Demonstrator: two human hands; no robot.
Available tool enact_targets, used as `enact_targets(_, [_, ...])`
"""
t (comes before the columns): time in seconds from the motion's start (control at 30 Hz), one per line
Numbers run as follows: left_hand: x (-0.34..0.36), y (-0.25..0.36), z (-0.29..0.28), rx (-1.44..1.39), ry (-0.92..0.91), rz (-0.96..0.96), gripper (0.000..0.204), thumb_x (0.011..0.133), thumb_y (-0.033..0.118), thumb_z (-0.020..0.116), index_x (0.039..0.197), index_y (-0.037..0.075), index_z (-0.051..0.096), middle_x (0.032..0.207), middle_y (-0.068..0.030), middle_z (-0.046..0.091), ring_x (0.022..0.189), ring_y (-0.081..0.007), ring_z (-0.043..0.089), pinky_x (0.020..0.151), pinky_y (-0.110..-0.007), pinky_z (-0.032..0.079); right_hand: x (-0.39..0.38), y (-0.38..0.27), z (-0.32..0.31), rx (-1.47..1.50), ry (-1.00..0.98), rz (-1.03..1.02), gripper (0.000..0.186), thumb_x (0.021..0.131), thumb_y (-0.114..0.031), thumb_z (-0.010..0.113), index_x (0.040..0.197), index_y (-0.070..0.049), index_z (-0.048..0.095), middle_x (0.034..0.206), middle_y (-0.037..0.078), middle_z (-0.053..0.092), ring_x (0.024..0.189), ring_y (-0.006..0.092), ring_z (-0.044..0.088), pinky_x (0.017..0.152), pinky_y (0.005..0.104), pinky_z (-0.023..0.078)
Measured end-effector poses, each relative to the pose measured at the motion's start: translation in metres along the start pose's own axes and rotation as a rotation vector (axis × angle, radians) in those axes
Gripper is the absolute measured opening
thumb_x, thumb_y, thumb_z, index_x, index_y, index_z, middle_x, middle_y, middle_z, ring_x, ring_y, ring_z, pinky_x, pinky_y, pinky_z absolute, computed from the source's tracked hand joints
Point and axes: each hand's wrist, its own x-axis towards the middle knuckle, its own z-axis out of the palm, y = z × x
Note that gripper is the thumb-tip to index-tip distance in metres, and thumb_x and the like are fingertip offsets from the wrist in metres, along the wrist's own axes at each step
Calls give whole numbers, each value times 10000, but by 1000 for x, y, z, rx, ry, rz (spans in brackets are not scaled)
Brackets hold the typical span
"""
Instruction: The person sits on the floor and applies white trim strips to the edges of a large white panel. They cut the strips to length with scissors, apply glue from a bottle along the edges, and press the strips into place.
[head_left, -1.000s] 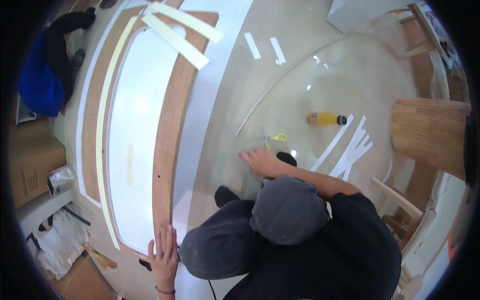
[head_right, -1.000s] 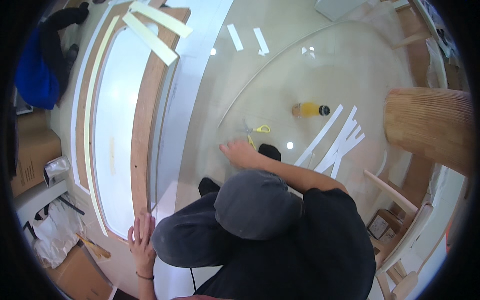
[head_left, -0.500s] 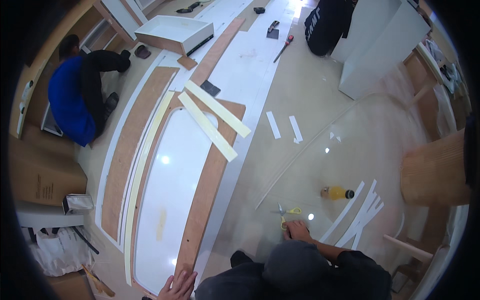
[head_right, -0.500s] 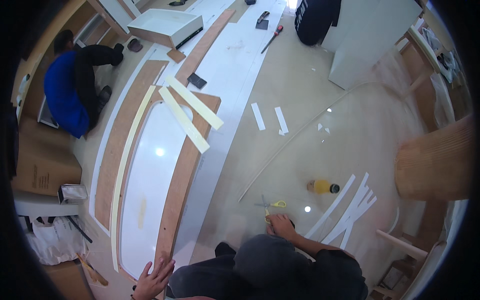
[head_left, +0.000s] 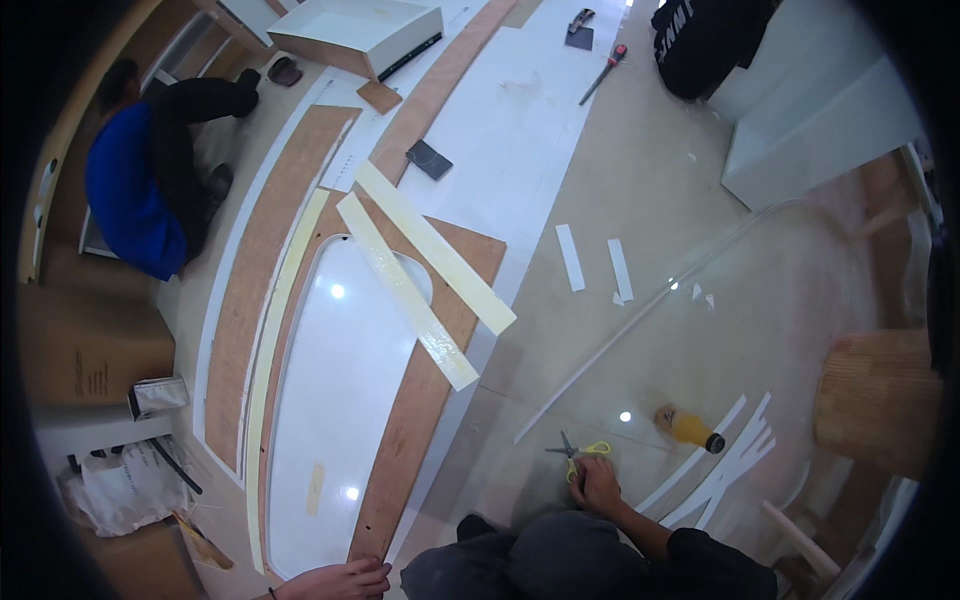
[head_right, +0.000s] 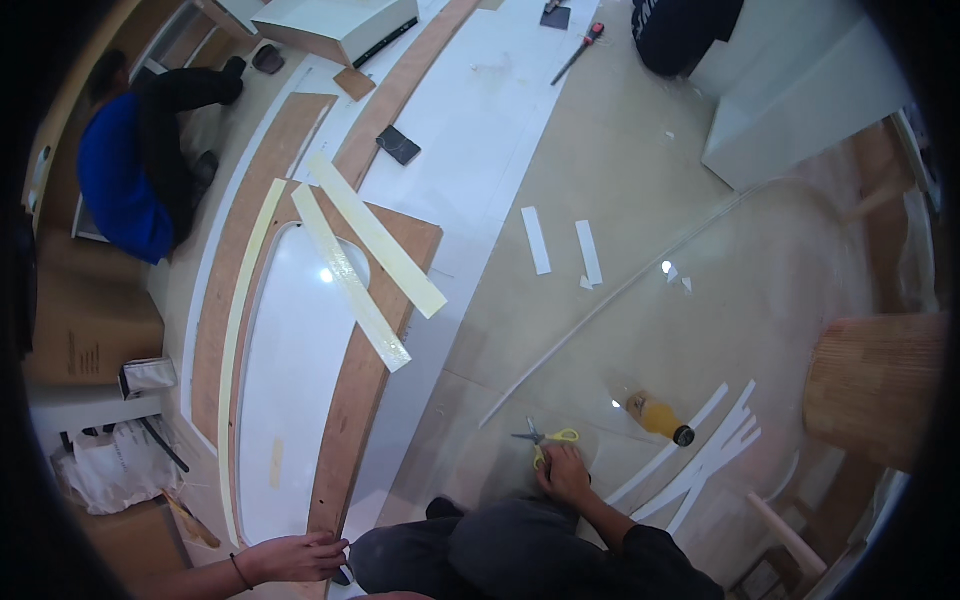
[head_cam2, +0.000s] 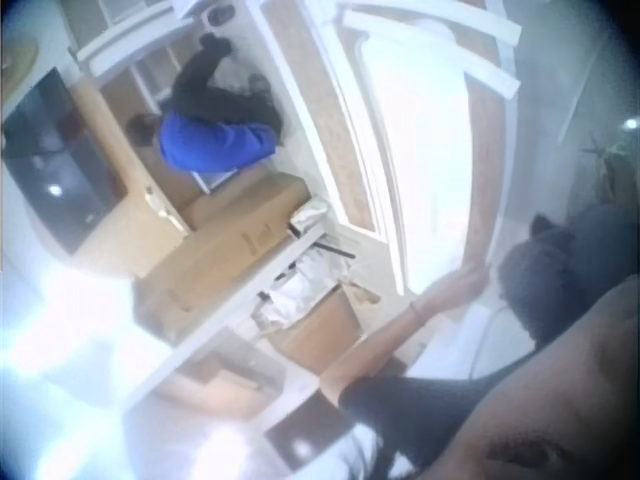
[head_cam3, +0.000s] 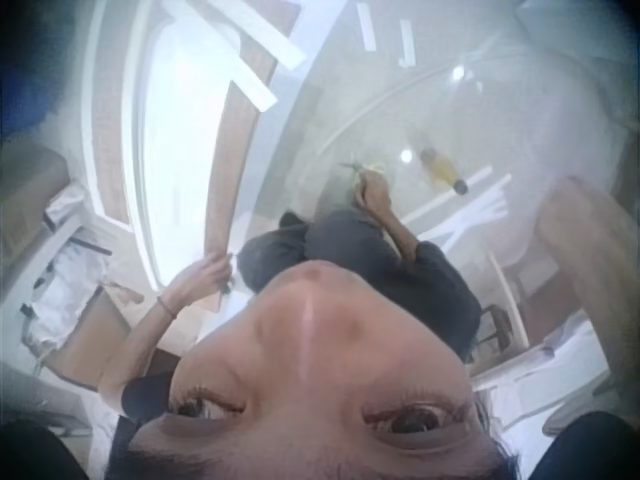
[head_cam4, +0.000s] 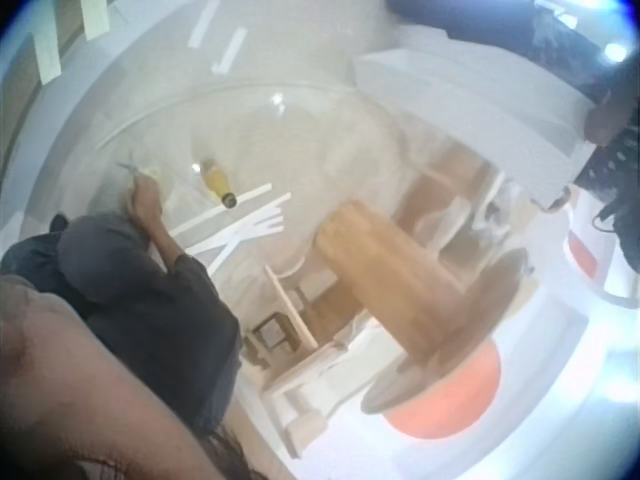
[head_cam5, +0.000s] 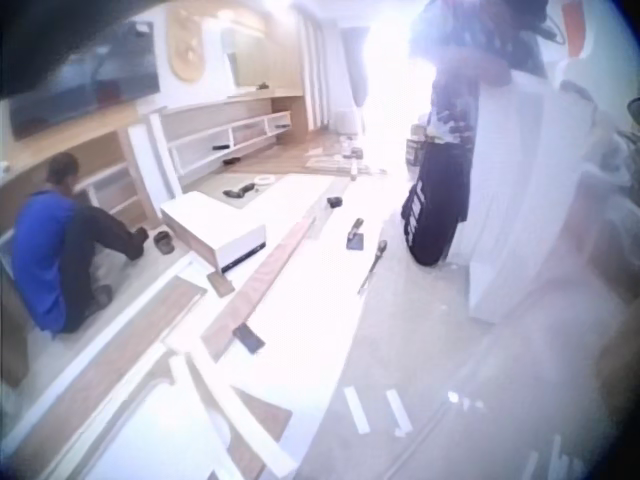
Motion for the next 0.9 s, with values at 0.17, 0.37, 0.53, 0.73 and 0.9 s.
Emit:
enact_targets(0.17, [-1, 7, 0, -92, 169, -53, 122, 845, 169, 627, 961, 143, 655, 1050, 29, 593, 1094, -163, 560, 1038, -333, 432, 2, 4, -1, 20, -10, -21, 373, 749, -84, 676, 1101, -18, 571, 832, 111, 567, 808, 316, 563, 758, 446, 440])
enact_targets(0.37, [8, -10, -19, -224, 799, -663, 236, 781, 253, 758, 875, 110, 595, 698, -20, 513, 680, -193, 557, 647, -362, 455, -1, 11, 3, 22, -18, -25, 420, 772, -157, 671, 1157, -29, 560, 923, 148, 603, 897, 350, 590, 826, 462, 454])
enact_targets(0.53, [41, -30, -94, -116, 1097, -783, 214, 787, 106, 770, 941, 22, 649, 702, -50, 529, 621, -223, 531, 546, -387, 419, -5, 8, 5, 51, 78, -69, 462, 761, -104, 676, 1193, -9, 542, 955, 169, 601, 925, 372, 593, 833, 479, 461])
enact_targets(0.73, [70, -96, -172, 310, 1693, -637, 396, 810, -93, 634, 1191, 5, 674, 918, -137, 712, 794, -249, 696, 655, -335, 558, -7, 3, 9, -14, 45, -64, 494, 770, -85, 683, 1229, -1, 519, 1023, 202, 597, 988, 396, 581, 868, 505, 458])
enact_targets(0.9, [47, -150, -231, -364, 2180, -329, 427, 1113, 262, 286, 1355, -4, 515, 1038, -136, 719, 723, -149, 663, 663, -283, 521, -8, 8, 12, -93, 25, -71, 462, 849, -106, 611, 1283, -11, 484, 1105, 212, 594, 1049, 392, 581, 939, 503, 448])
